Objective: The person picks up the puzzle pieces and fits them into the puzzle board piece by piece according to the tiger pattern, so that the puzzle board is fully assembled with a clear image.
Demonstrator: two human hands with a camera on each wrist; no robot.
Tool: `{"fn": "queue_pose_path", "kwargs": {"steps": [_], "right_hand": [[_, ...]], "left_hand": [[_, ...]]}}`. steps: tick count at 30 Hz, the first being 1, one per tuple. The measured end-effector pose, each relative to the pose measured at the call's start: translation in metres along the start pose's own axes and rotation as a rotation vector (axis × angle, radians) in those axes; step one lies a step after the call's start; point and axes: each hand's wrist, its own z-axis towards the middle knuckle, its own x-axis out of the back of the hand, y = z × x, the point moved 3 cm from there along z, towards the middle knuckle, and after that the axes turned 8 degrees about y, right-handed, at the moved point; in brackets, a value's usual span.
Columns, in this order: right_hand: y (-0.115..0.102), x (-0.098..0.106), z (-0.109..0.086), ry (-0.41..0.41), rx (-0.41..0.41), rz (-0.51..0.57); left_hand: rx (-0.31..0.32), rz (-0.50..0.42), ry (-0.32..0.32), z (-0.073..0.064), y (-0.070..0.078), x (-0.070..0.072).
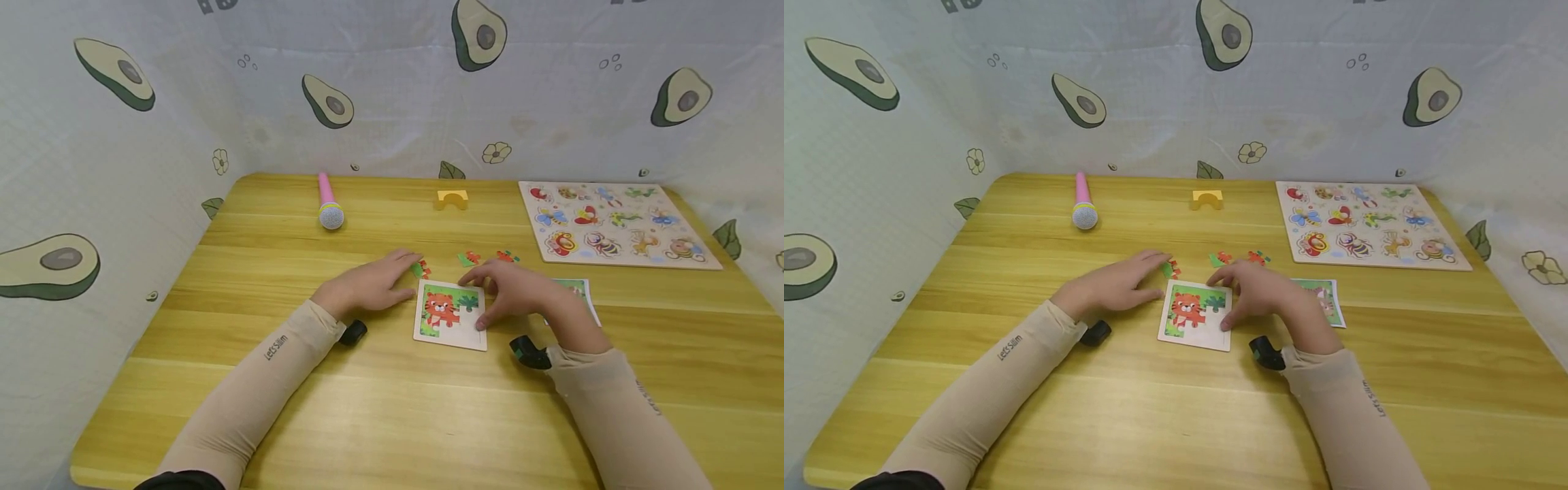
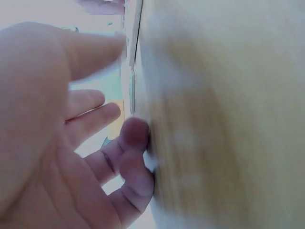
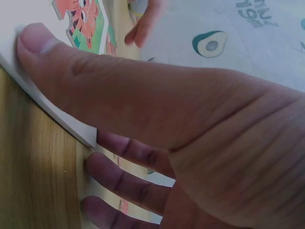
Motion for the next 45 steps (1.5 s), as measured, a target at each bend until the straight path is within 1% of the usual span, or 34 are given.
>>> {"fn": "queue_pose_path", "kwargs": {"steps": [3,7,10,13,18,22,29,32,33,34,35,37,39,41,42,43,45], "right_hand": [[0.000,-0.001,0.001,0.002,0.007,-0.007],[0.000,-0.001,0.001,0.003,0.005,-0.014],[-0.001,-0.001,0.000,0.004,0.009,-0.013],[-0.001,-0.001,0.000,0.007,0.012,-0.013],[-0.001,-0.001,0.000,0.008,0.009,-0.019],[0.000,-0.002,0.001,0.011,0.002,-0.013],[-0.001,-0.004,0.001,0.011,-0.004,-0.009],[0.000,-0.004,0.000,0.013,-0.007,-0.005],[0.000,-0.004,0.000,0.013,-0.006,-0.005],[0.000,-0.004,0.000,0.014,-0.005,-0.003],[0.000,-0.004,0.000,0.015,-0.005,-0.001],[0.001,-0.004,0.001,0.016,-0.001,0.000],[0.001,-0.004,0.001,0.015,0.001,-0.001],[0.002,-0.003,0.001,0.014,0.002,0.000],[0.002,-0.003,0.001,0.014,0.005,0.001],[0.002,-0.003,0.001,0.014,0.009,0.002],[0.003,-0.004,0.001,0.014,0.015,0.006]], "left_hand": [[0.009,0.038,0.003,0.001,-0.001,0.001],[0.047,0.093,0.013,0.003,-0.002,0.002],[0.083,0.118,0.028,0.003,-0.004,0.003],[0.105,0.108,0.058,0.004,-0.007,0.003],[0.139,0.051,0.115,0.005,-0.012,0.004],[0.172,0.031,0.138,0.005,-0.013,0.007],[0.246,0.067,0.180,0.003,-0.015,0.011],[0.255,0.072,0.228,0.002,-0.014,0.014],[0.245,0.070,0.247,0.002,-0.013,0.016],[0.220,0.064,0.261,0.002,-0.012,0.017],[0.175,0.061,0.271,0.002,-0.009,0.018],[0.051,0.041,0.262,0.002,-0.001,0.019],[-0.089,0.024,0.211,0.003,0.011,0.018],[-0.202,0.011,0.142,0.002,0.023,0.014],[-0.232,0.006,0.108,0.002,0.028,0.012],[-0.246,0.008,0.078,0.001,0.033,0.010],[-0.252,0.031,0.034,0.001,0.041,0.006]]}}
